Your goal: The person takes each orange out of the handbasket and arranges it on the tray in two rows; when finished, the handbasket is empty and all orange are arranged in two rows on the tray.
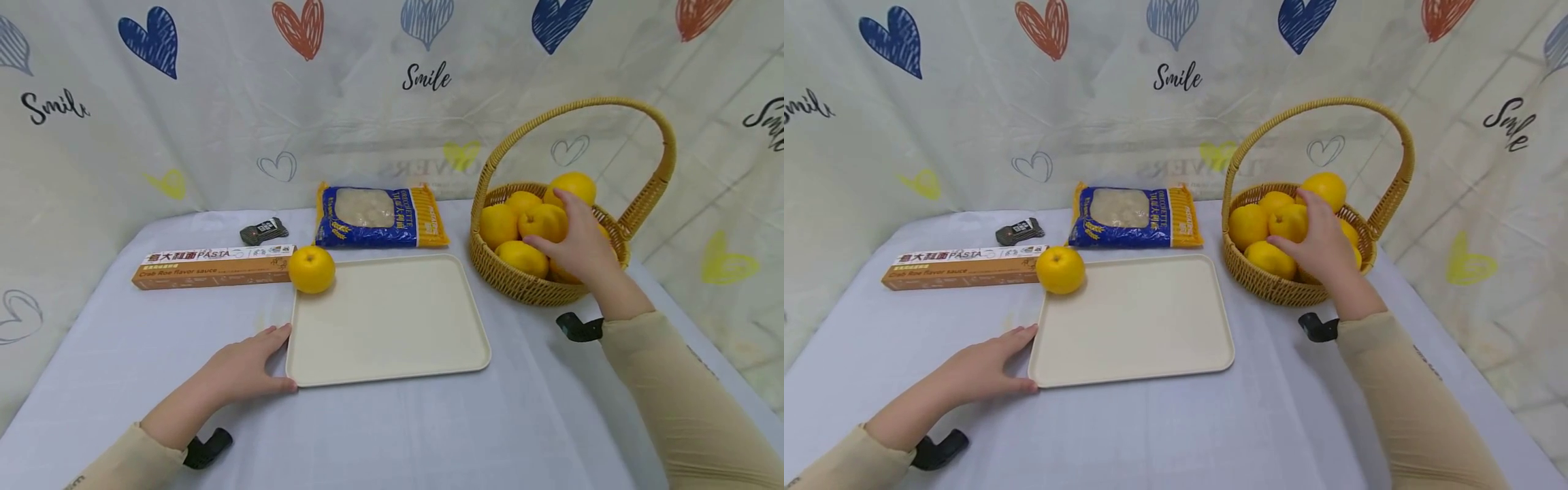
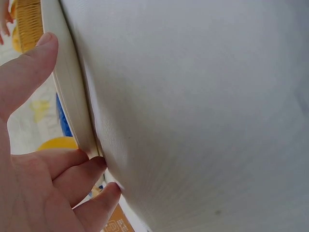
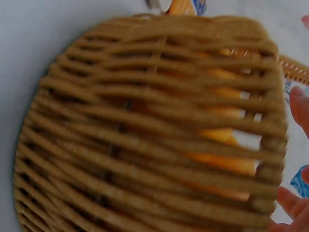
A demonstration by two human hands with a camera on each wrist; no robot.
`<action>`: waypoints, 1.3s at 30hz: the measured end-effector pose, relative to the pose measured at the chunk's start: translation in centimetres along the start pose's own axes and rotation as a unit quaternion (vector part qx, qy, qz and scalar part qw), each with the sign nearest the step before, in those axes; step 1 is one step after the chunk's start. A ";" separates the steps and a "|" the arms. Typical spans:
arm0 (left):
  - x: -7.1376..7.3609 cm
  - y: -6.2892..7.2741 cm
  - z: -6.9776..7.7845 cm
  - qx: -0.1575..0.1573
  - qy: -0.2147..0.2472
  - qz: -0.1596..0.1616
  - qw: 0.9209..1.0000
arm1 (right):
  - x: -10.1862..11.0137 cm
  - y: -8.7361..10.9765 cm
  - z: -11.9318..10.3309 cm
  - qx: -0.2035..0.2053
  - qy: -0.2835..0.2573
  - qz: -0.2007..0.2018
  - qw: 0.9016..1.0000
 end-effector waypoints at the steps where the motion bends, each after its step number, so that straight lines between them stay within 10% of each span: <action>1: 0.0 0.0 0.0 0.001 0.002 -0.002 1.000 | 0.0 -0.2 0.3 -0.005 0.001 -0.003 1.000; 39: -0.1 -0.1 -0.1 0.006 0.003 -0.003 1.000 | -1.2 -2.8 3.4 -0.068 0.089 -0.089 0.990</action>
Point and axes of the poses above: each hand's wrist, its own y-axis away from the middle knuckle, its own x-axis out of the back of the hand, z = x × y, the point moved 8 cm from there along -y, towards the middle knuckle, and after that the axes turned 7 degrees about -z, right-handed, at the moved point
